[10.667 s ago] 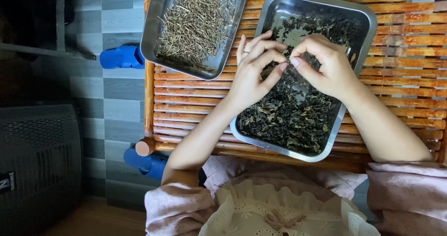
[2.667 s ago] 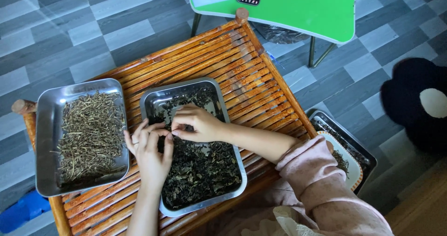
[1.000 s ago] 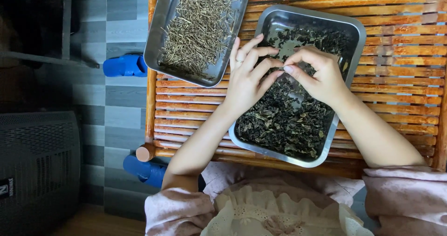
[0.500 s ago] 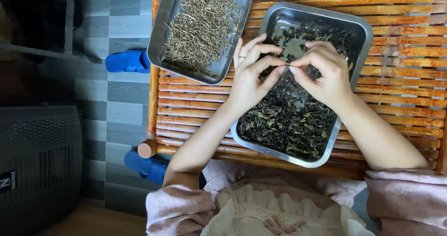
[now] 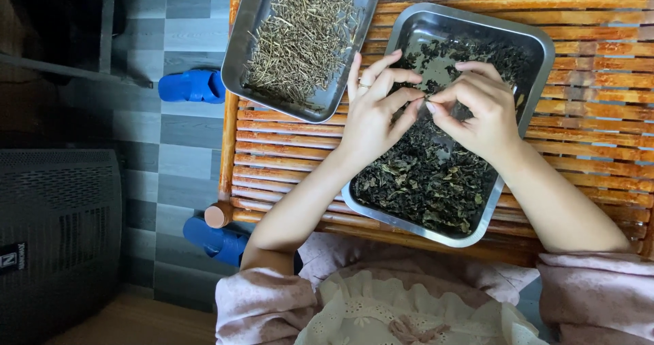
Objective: Sorting dried tea leaves by hand to remove stems and debris into separate trays.
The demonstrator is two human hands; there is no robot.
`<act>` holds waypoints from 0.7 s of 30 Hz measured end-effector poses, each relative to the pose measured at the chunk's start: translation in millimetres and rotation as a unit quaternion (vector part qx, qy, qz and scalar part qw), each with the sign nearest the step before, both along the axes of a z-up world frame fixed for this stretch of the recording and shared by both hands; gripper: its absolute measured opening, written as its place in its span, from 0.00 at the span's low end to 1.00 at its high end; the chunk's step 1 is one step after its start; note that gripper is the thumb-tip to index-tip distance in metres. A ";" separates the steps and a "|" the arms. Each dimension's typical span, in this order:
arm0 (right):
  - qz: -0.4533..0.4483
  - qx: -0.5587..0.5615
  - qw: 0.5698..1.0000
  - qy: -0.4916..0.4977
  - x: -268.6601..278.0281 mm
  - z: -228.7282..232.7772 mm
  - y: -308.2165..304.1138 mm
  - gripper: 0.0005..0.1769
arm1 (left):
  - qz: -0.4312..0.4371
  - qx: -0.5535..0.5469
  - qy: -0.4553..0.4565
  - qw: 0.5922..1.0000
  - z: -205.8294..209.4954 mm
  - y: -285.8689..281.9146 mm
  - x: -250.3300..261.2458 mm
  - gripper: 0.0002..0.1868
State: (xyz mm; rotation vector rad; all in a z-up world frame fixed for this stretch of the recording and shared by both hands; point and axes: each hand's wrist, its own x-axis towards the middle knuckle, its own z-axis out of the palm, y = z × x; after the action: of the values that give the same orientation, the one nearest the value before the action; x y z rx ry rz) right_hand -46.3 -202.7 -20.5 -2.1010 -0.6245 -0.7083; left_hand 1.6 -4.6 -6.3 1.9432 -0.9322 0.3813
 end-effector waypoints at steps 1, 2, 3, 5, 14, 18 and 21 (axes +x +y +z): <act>0.000 -0.003 1.000 -0.002 0.8 1.3 0.0 0.02 | 0.001 -0.002 -0.006 1.000 0.7 -0.4 0.5 0.02; 0.000 -0.003 1.000 -0.003 1.2 1.8 -0.2 0.02 | 0.001 -0.003 -0.007 1.000 1.1 -0.6 1.1 0.02; -0.001 -0.004 1.000 0.000 0.7 1.7 0.0 0.02 | 0.000 -0.004 -0.010 1.000 1.1 -0.4 0.9 0.02; -0.002 -0.004 1.000 0.003 0.4 1.6 -0.4 0.02 | 0.000 -0.004 -0.013 1.000 -0.1 -0.3 1.0 0.02; -0.006 0.008 1.000 0.024 1.0 1.2 -2.7 0.01 | -0.001 -0.017 -0.001 1.000 -2.7 -0.8 2.8 0.01; 0.001 0.002 1.000 0.023 1.1 -1.6 -1.6 0.01 | 0.004 -0.013 -0.003 1.000 -5.2 -1.7 3.7 0.02; 0.000 -0.016 1.000 0.014 0.3 -3.9 -1.3 0.02 | 0.009 -0.001 -0.017 1.000 -6.1 -2.2 2.9 0.02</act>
State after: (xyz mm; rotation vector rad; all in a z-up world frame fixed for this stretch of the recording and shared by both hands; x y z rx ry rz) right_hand -46.0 -204.0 -24.4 -2.1363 -0.6238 -0.6712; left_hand 4.5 -6.8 -12.5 1.9501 -0.9377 0.4267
